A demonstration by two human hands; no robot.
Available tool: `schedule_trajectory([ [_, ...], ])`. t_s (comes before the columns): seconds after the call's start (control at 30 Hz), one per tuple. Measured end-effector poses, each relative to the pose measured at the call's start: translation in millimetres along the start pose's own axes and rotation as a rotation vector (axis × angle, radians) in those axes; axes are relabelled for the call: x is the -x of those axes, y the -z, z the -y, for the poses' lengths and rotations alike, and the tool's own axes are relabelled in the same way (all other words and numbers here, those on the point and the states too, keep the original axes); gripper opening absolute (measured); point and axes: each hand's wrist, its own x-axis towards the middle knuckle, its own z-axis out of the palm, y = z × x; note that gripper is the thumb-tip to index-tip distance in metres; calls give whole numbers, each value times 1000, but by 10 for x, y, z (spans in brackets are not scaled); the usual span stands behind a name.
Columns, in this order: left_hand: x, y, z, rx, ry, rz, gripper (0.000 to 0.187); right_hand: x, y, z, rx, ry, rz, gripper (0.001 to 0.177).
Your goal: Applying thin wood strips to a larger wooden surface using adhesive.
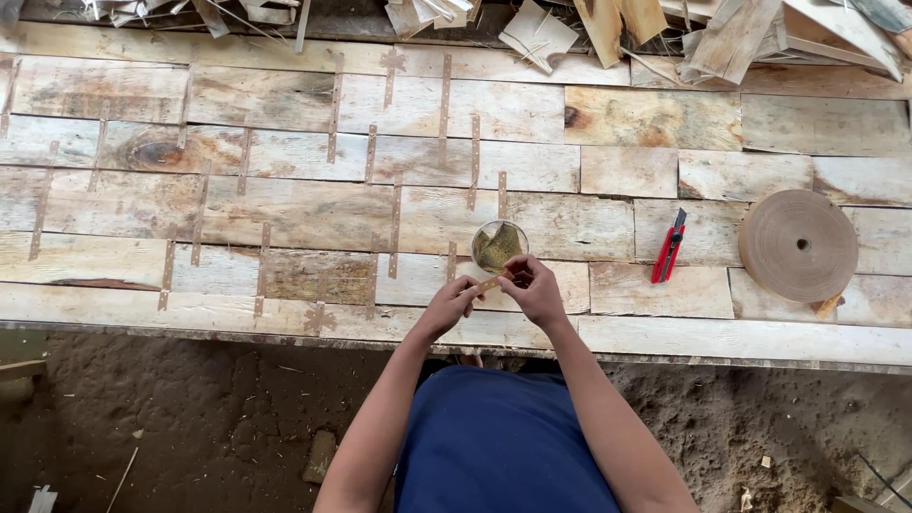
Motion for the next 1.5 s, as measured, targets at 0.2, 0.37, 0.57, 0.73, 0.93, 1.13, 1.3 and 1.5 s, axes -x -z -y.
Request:
schedule_trajectory([
  [0.2,-62,59,55,-151,19,-31,19,-49,14,-75,-8,-17,0,31],
  [0.37,-65,51,-38,-208,13,-33,16,12,-92,157,-6,-66,41,31],
  [0.57,-75,75,-82,-101,-31,7,9,76,-245,343,107,-82,169,37],
  [0.73,-31,88,-113,-5,-55,21,6,13,-243,258,173,-49,180,35],
  [0.93,-66,135,-86,83,-71,62,10,8,-273,286,123,-62,220,37],
  [1.13,-104,147,-94,68,-86,68,7,0,-336,191,143,-9,198,35],
  [1.3,-294,131,221,317,-62,14,5,18,-392,175,216,131,58,26],
  [1.5,-248,25,56,500,-49,-21,3,62,-406,228,206,270,18,31],
])
